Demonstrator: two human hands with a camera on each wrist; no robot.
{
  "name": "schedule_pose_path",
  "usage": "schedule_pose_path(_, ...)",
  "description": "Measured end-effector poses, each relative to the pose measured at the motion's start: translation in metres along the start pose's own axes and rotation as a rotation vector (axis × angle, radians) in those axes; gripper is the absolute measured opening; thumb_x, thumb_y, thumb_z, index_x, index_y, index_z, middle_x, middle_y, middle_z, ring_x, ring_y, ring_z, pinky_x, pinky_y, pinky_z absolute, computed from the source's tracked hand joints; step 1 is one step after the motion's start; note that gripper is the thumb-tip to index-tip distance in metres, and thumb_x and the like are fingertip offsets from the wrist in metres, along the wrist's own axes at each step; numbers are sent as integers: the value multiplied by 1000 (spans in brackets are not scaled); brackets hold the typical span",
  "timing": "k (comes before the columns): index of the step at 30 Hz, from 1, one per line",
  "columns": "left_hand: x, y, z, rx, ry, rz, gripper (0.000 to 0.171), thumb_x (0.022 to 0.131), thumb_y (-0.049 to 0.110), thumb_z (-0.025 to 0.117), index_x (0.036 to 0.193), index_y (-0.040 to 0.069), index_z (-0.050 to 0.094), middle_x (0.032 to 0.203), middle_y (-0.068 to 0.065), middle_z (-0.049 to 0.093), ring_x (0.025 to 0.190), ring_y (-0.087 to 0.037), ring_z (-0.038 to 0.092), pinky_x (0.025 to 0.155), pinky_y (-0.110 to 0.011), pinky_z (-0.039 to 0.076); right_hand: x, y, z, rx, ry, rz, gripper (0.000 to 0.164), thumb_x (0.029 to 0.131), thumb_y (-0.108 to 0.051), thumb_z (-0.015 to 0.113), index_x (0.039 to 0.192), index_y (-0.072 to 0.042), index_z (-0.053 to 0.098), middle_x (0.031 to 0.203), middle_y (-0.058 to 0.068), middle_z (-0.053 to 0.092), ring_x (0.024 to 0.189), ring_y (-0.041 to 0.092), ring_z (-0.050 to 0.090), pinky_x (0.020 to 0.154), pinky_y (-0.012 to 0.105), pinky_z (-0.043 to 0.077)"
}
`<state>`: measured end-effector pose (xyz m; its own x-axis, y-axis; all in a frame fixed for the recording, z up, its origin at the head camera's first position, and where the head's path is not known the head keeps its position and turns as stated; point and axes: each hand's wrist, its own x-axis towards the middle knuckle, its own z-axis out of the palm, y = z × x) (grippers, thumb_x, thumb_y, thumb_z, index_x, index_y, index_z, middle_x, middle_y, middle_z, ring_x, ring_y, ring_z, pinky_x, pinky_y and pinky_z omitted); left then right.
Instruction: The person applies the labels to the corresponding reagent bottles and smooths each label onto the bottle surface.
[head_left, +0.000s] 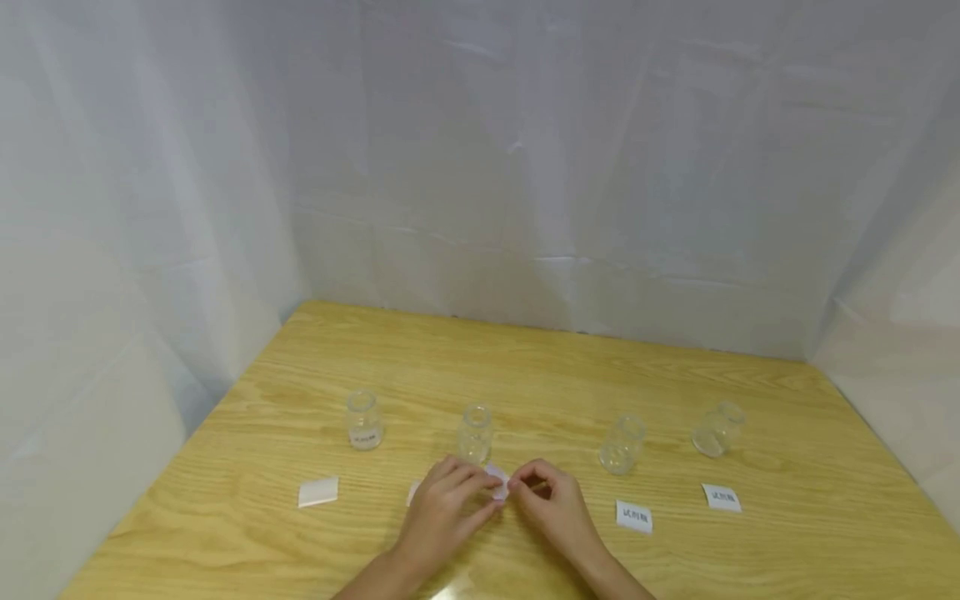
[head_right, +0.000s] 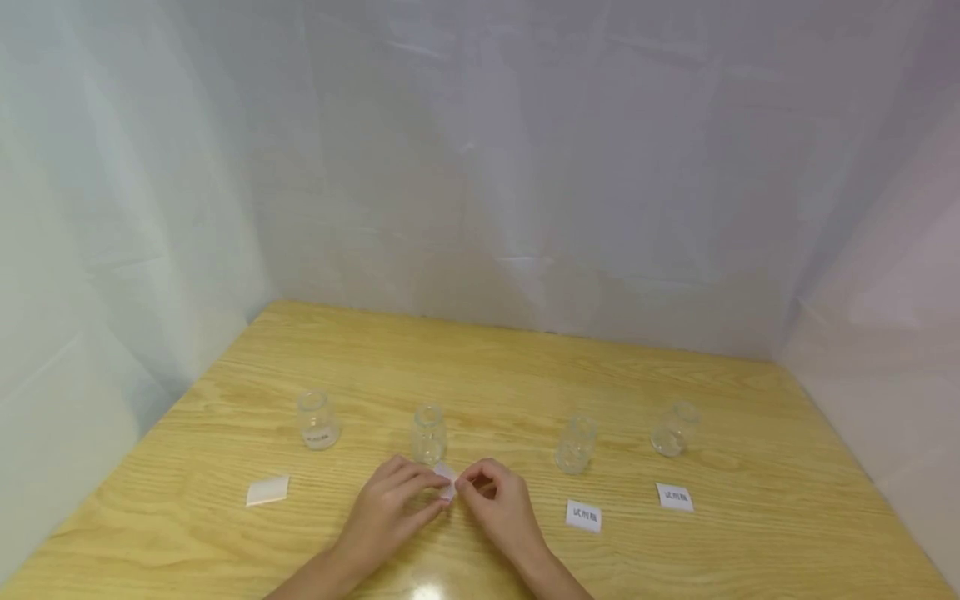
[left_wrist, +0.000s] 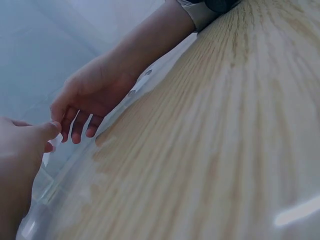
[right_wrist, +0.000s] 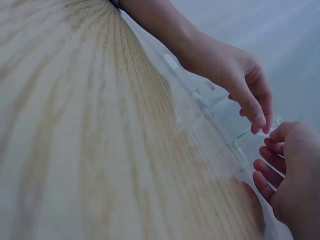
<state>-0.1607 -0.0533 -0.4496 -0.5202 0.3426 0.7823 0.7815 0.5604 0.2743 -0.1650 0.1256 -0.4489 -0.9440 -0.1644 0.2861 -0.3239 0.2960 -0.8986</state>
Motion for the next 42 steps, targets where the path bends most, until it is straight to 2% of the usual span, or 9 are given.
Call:
schedule_pose_path(6,0,1,0,-50,-38,-50,30,62,14,83,88,11,69,86,6,66,81,-8,54,85,-46,46,0,0,0,81,-55,-63,10,87,-14,63,84,-4,63,79,-1,61,68,11,57,60,24,49)
schedule_pose_path(9,0,3,0,-105,-46,-113,26,65,13,81,89,11,70,85,8,65,79,-7,53,80,-37,49,0,-1,0,111,-79,-3,12,87,-14,64,86,-2,63,81,3,61,68,12,57,59,26,51)
schedule_pose_path(13,0,5,-1,-193,-49,-220,22,69,9,79,88,12,70,84,10,64,74,-7,51,65,-21,48,0,-3,0,144,-119,64,10,87,-8,63,89,2,62,85,8,61,70,18,58,59,29,52)
schedule_pose_path(18,0,6,-2,-221,-48,-290,21,70,3,78,86,12,70,84,11,64,72,-10,52,60,-19,47,1,-4,0,147,-153,91,8,88,-5,61,92,3,61,89,9,60,72,21,58,59,29,52)
schedule_pose_path(21,0,6,-3,-225,-43,-335,19,71,2,77,86,11,69,83,11,63,70,-10,51,58,-19,46,1,-7,-1,140,-87,119,7,89,-6,60,89,1,62,85,11,61,68,20,57,56,28,50)
schedule_pose_path(26,2,6,-6,-314,-39,-468,15,76,1,73,88,7,68,85,5,61,68,-8,49,52,-18,44,1,-22,-4,92,105,128,5,88,-4,61,88,1,61,82,8,60,69,18,54,55,24,47)
schedule_pose_path(31,6,7,-8,-383,-23,-595,13,77,0,71,86,8,68,83,3,61,67,-9,50,48,-19,42,0,-39,-4,16,92,81,5,86,3,60,91,3,62,87,10,62,75,21,55,61,22,47)
schedule_pose_path(38,6,6,-8,-385,-20,-626,12,76,-1,71,86,7,68,82,0,61,66,-9,50,47,-18,41,0,-36,-3,13,56,60,4,84,0,64,87,0,63,87,7,62,79,15,56,67,25,49)
schedule_pose_path(42,5,5,-7,-264,-30,-594,12,76,4,74,85,9,69,78,5,60,63,-6,48,45,-17,37,0,-37,-2,-4,66,-7,7,80,5,66,82,-1,62,83,8,62,76,16,57,65,27,50)
